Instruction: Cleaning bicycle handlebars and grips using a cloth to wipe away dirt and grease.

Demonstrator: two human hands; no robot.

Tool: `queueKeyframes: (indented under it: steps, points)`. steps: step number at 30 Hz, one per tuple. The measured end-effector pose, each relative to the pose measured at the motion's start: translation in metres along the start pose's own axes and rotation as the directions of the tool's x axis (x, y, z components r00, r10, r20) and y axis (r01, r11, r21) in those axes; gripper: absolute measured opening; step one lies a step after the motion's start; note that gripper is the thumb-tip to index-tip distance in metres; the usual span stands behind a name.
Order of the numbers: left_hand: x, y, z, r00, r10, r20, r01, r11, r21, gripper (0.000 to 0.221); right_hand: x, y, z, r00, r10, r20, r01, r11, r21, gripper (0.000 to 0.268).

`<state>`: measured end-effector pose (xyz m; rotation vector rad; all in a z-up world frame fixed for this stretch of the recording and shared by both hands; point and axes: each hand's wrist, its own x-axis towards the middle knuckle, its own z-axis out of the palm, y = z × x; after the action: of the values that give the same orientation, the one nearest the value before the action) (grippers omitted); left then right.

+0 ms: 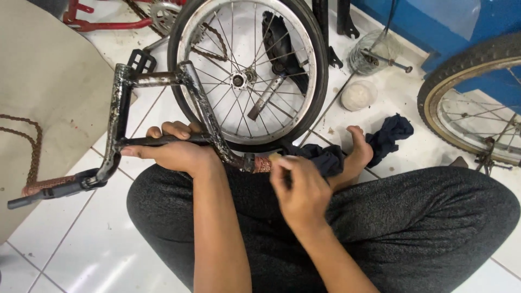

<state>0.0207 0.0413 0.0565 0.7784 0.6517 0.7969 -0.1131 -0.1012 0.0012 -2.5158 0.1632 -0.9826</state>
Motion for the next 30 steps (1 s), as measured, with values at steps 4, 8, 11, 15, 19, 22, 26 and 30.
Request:
queueKeyframes:
  steps: [4, 8, 11, 15, 19, 22, 26, 30]
  points:
    - [0.001, -0.004, 0.001, 0.999, -0.014, -0.030, 0.013, 1.000, -0.019, 0.056, 0.046, 0.001, -0.040, 0.988, 0.118, 0.096, -0.133, 0.975, 0.177, 0.017]
    - [-0.009, -0.003, -0.001, 0.980, -0.180, 0.088, 0.170, 0.980, 0.106, 0.056, 0.066, -0.011, -0.065, 0.969, 0.227, 0.096, -0.240, 0.960, 0.146, 0.008]
    - [-0.018, -0.007, -0.003, 0.892, -0.380, 0.246, 0.327, 0.916, 0.230, 0.057, 0.077, -0.002, -0.073, 0.988, 0.109, 0.107, -0.137, 0.942, 0.306, 0.005]
    - [-0.040, 0.016, 0.012, 0.598, -0.639, 0.483, 0.349, 0.751, 0.560, 0.060, 0.094, 0.012, -0.086, 0.956, -0.106, 0.272, 0.005, 0.937, 0.348, 0.020]
    - [-0.063, 0.009, 0.013, 0.529, -0.632, 0.565, 0.175, 0.734, 0.657, 0.063, 0.101, 0.034, -0.066, 0.971, -0.218, 0.102, 0.188, 0.952, 0.243, 0.018]
    - [-0.069, 0.011, 0.013, 0.358, -0.602, 0.714, -0.096, 0.736, 0.670, 0.064, 0.098, 0.046, -0.058, 0.960, -0.278, 0.016, 0.277, 0.960, 0.053, 0.014]
    - [-0.065, -0.001, 0.008, 0.292, -0.681, 0.672, -0.145, 0.663, 0.735, 0.067, 0.098, 0.056, -0.057, 0.997, -0.080, 0.017, 0.076, 0.982, 0.174, 0.010]
    - [-0.077, -0.014, -0.005, 0.281, -0.815, 0.506, 0.051, 0.540, 0.840, 0.068, 0.101, 0.079, -0.052, 0.997, -0.058, 0.050, 0.053, 0.995, 0.088, 0.012]
